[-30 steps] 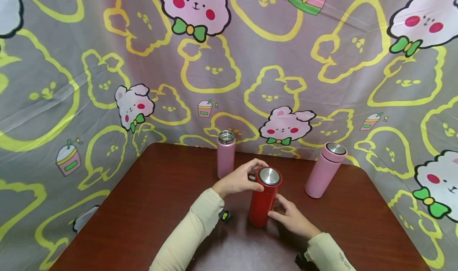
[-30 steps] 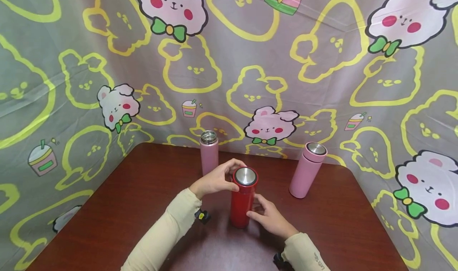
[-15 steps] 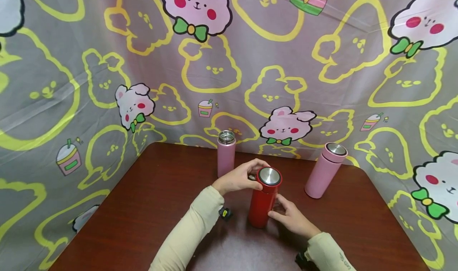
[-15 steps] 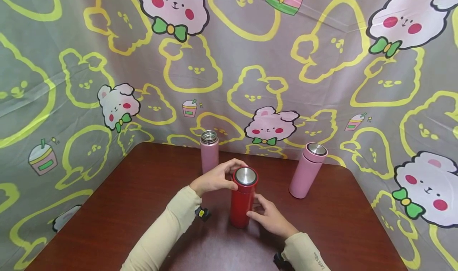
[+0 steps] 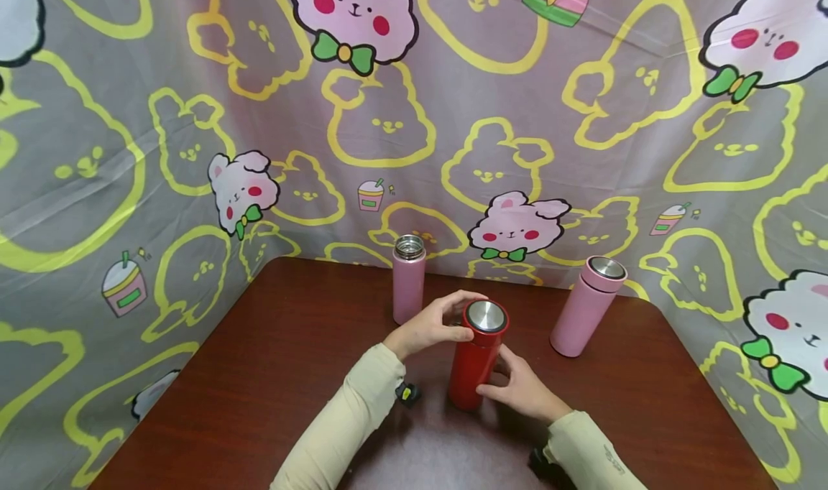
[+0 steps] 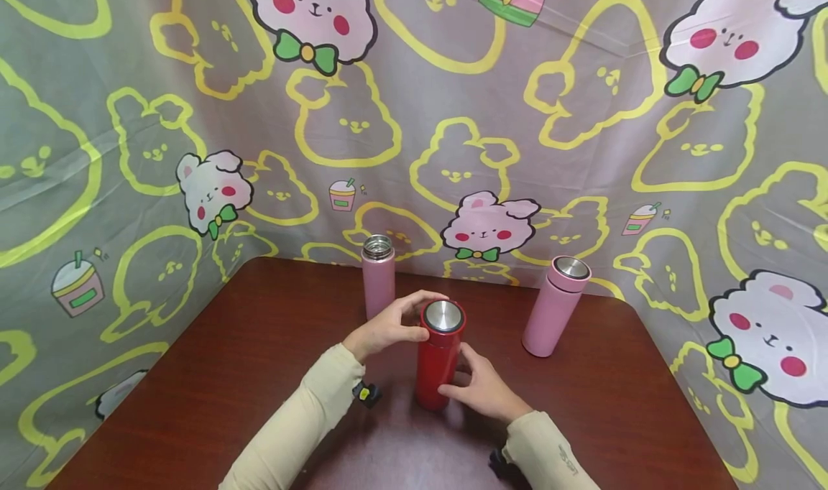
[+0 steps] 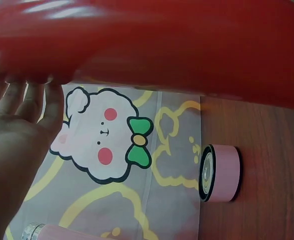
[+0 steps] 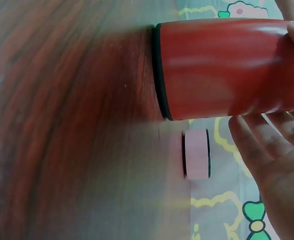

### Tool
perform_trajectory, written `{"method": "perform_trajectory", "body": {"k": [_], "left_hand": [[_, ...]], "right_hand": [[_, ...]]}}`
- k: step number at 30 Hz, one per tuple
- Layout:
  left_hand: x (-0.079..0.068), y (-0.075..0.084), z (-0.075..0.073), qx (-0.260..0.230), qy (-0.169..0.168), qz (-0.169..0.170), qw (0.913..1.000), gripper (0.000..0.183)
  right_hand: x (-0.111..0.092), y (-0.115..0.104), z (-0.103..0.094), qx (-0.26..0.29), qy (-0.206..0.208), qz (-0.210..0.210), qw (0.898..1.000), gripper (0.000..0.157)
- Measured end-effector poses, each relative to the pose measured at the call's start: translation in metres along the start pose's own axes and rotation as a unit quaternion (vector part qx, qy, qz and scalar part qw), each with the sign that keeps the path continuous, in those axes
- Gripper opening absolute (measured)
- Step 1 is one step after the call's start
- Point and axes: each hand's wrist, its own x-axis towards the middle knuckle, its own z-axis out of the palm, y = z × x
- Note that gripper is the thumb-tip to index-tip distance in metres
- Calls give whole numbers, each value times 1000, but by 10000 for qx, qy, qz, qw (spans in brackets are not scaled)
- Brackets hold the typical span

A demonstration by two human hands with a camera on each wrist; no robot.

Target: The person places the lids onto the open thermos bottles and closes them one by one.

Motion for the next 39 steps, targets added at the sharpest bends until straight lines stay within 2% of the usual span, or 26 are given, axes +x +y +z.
{"method": "perform_trajectory", "body": {"k": [5, 9, 12, 15, 19, 21, 24, 27, 35, 39], "left_hand": [[-1, -1, 1, -70, 24, 66, 10000, 72], [-2, -1, 1, -126, 94, 11, 9999, 70], [-4, 0, 0, -47, 256, -75, 9996, 64], [-6, 2, -1, 146, 503, -165, 9985, 55], [-11, 3, -4, 205, 708, -288, 9969, 46], [-15, 4, -6, 286, 735, -343, 9963, 42], [-22, 4, -9, 655, 756, -411, 9941, 35], [-28, 4, -11, 1126, 770, -494, 9894, 31], [-42, -2, -11, 2083, 841, -781, 9713, 27], [-46, -5, -12, 2768, 785, -844, 9540, 28]], "right_hand": [[4, -9, 4, -112, 60, 27, 9999, 75], [4, -31, 6, -194, 142, -86, 9997, 71], [3, -44, 6, -213, 271, -98, 9994, 68], [2, -47, 5, -266, 457, -15, 9986, 67], [1, -40, 1, -381, 737, 28, 9966, 66], [1, -30, -2, -409, 908, 61, 9950, 65], [0, -13, -8, -504, 1152, 73, 9920, 65], [-1, 1, -16, -541, 1350, 226, 9891, 66], [0, 8, -32, -637, 1655, 724, 9815, 59], [4, 10, -40, -832, 1858, 903, 9749, 57]]}}
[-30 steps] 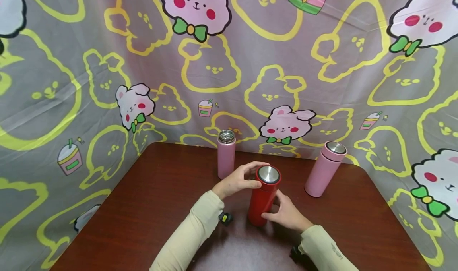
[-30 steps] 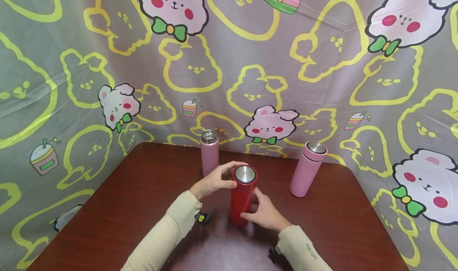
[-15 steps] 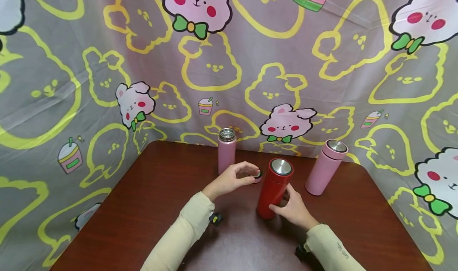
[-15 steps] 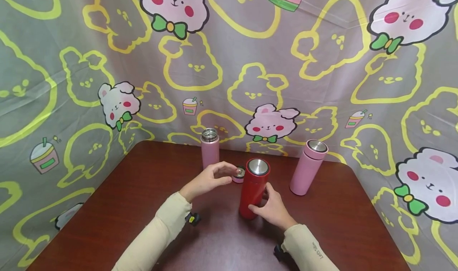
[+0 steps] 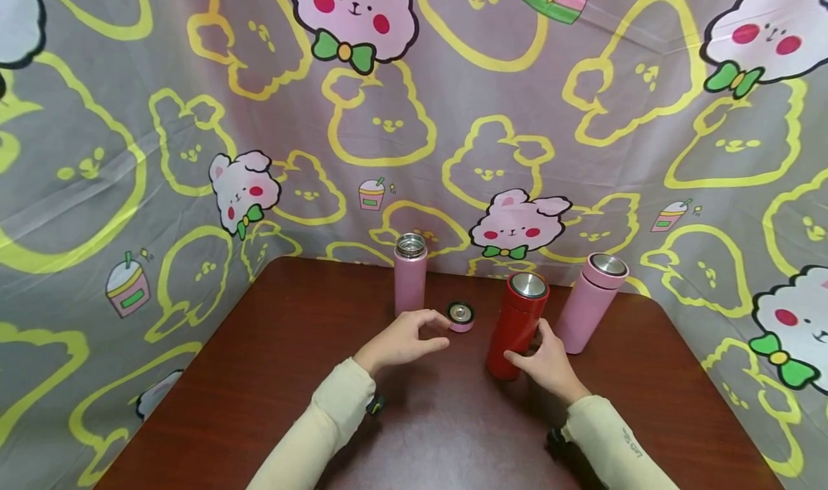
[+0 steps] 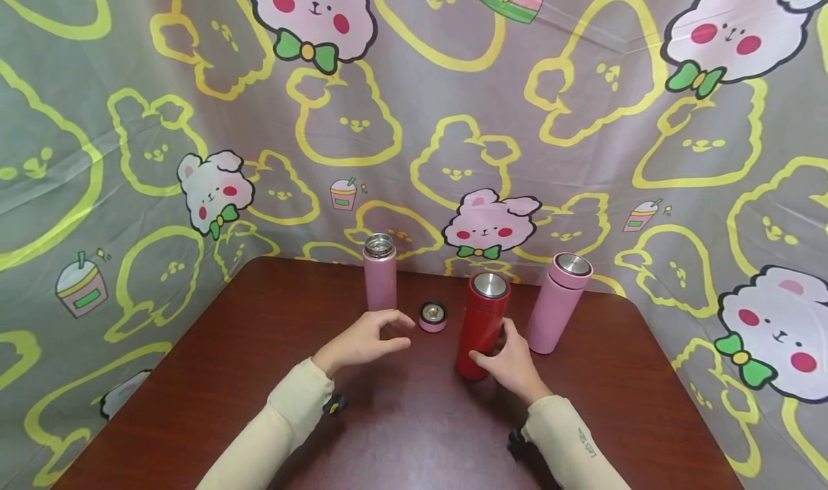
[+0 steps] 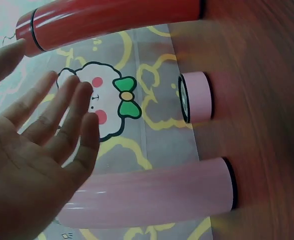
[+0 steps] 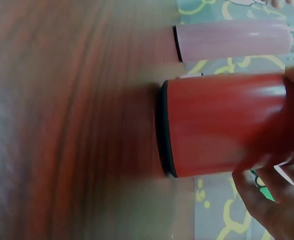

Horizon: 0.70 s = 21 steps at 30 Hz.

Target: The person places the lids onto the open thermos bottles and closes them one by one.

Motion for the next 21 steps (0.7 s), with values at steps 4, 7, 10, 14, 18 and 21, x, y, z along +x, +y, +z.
{"method": "perform_trajectory", "body": {"k": [4, 7, 10, 14, 18, 21], "left_hand": [[-5, -3, 0, 1123, -90, -36, 9936, 30], [-10, -6, -1, 1864, -173, -184, 9821, 33], [-13, -8, -3, 2339, -253, -279, 9715, 34], [-17, -11, -5, 2757, -289, -310, 9603, 35], [-20, -14, -7, 3048, -369, -323, 9511, 36], [-23, -17, -7, 3148, -436, -337, 9475, 36]], "right_hand": [[8, 5, -4, -156, 138, 102, 9997, 59], [13, 8, -6, -204, 208, 243, 9993, 61], [18, 11, -7, -240, 279, 375, 9986, 63], [24, 13, -9, -307, 382, 478, 9977, 64], [29, 14, -11, -371, 456, 527, 9969, 65], [32, 16, -13, -492, 546, 586, 9956, 66]]}}
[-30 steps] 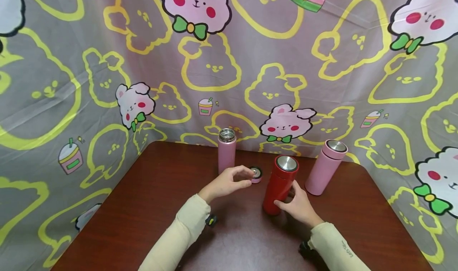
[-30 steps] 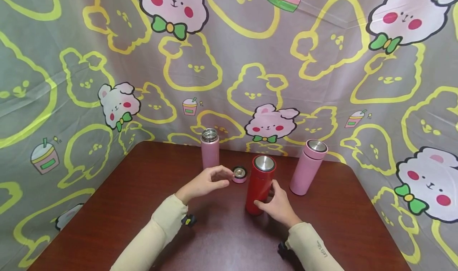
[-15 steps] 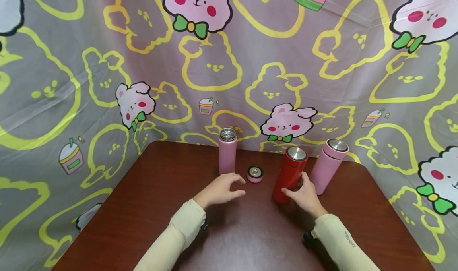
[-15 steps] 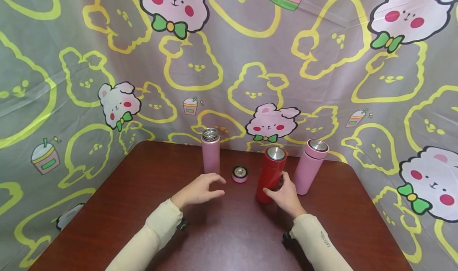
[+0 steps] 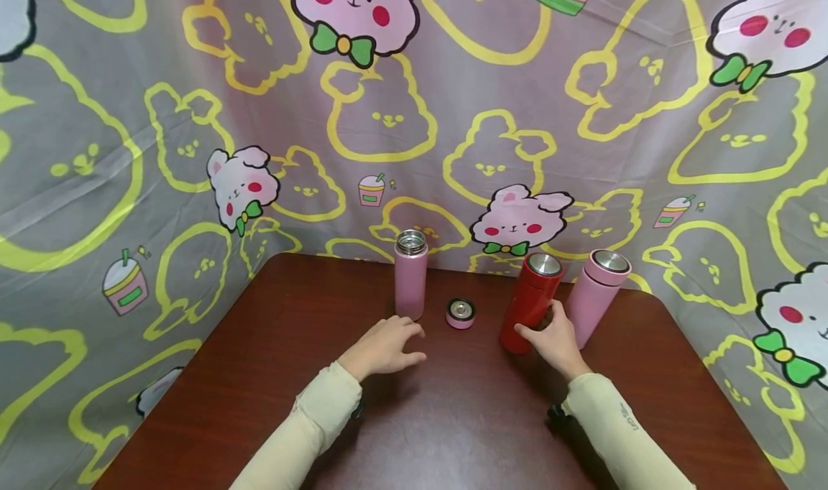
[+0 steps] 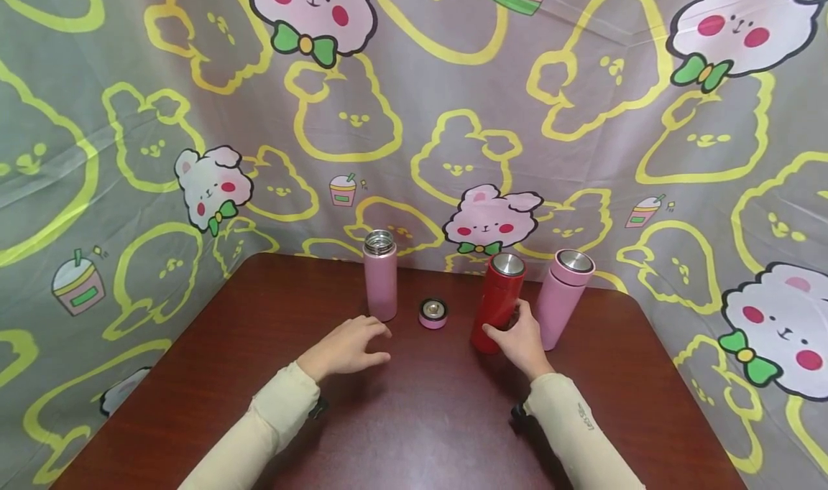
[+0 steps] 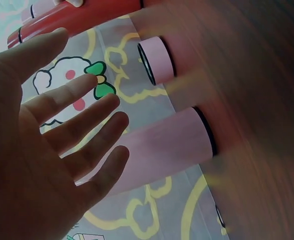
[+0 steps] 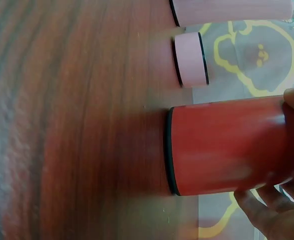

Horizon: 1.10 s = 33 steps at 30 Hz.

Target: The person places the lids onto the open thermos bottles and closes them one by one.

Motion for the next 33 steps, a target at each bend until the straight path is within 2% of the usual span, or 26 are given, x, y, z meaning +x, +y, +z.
{"method": "perform_trajectory", "body": {"k": [4, 17, 22, 28, 33], "left_hand": [[-3, -3, 1, 58, 12, -39, 10000, 36], [-4, -5, 3, -6, -16, -84, 10000, 37], [-3, -6, 3, -26, -17, -94, 10000, 38], [-3, -6, 3, -119, 54, -97, 9999, 37], [-2, -7, 4, -264, 267, -309, 9988, 37]], "right_hand": [[4, 2, -1, -134, 115, 40, 9998, 66], [12, 3, -1, -41, 365, 132, 9992, 69], [11, 0, -5, -144, 302, 221, 9992, 72], [7, -3, -9, -469, 234, 78, 9986, 79], [-3, -5, -12, -324, 119, -67, 9994, 81]]}}
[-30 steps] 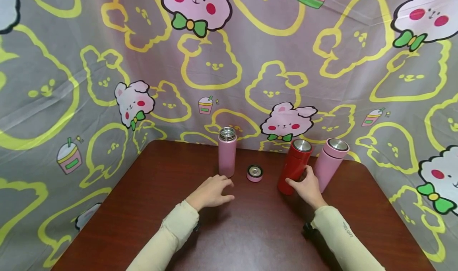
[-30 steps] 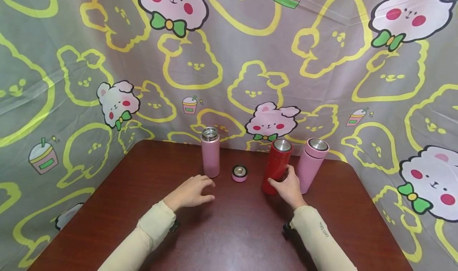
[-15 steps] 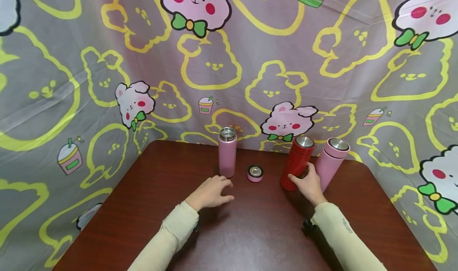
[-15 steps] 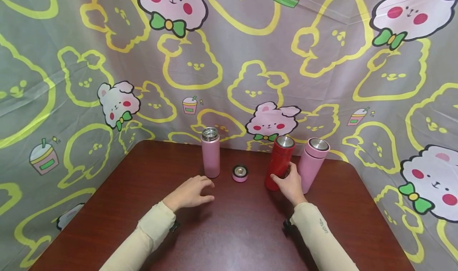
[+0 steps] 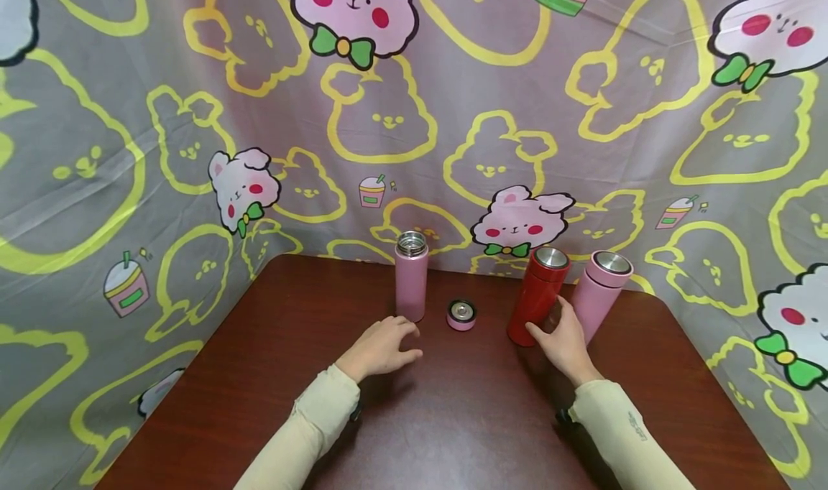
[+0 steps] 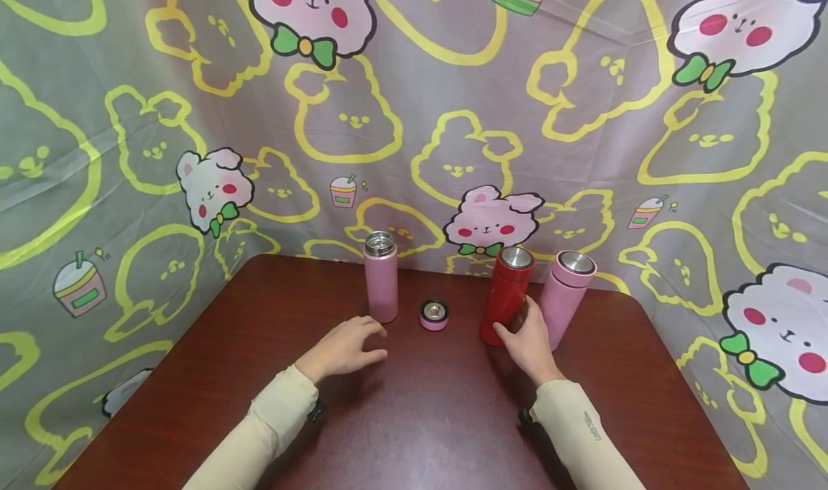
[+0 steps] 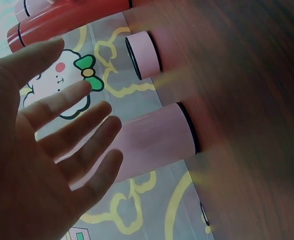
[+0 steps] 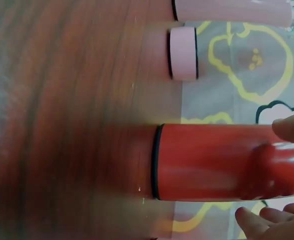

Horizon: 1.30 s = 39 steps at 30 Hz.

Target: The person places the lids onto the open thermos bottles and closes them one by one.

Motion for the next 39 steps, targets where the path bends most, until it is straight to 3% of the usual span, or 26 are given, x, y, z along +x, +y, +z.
{"method": "perform_trajectory", "body": {"k": [6, 9, 12, 16, 21, 26, 30, 34, 39], "left_hand": [[1, -3, 0, -223, 632, -1067, 9920, 53], [4, -6, -1, -517, 974, -1645, 9802, 69], [9, -10, -1, -918, 1263, -1981, 9677, 85], [19, -13, -4, -1409, 1422, -2268, 9532, 99], [34, -15, -7, -1788, 1468, -2370, 9436, 105], [50, -17, -4, -2161, 1590, -2321, 9350, 110], [60, -21, 0, -2581, 1847, -2316, 9196, 109], [69, -26, 5, -3073, 2216, -2234, 8981, 107], [80, -31, 5, -3300, 2431, -2015, 8896, 106]], "right_hand": [[-23, -11, -4, -210, 122, -142, 9996, 71], [-36, -16, -6, -466, 245, -359, 9980, 52], [-47, -22, -3, -648, 199, -690, 9953, 38], [-50, -31, 7, -636, -175, -940, 9934, 39], [-45, -41, 27, -687, -702, -819, 9918, 50], [-36, -48, 45, -927, -977, -600, 9891, 61], [-24, -49, 60, -1113, -1172, -544, 9854, 69], [-11, -48, 73, -1116, -1127, -523, 9860, 73], [6, -48, 86, -1010, -1125, -309, 9880, 77]]}}
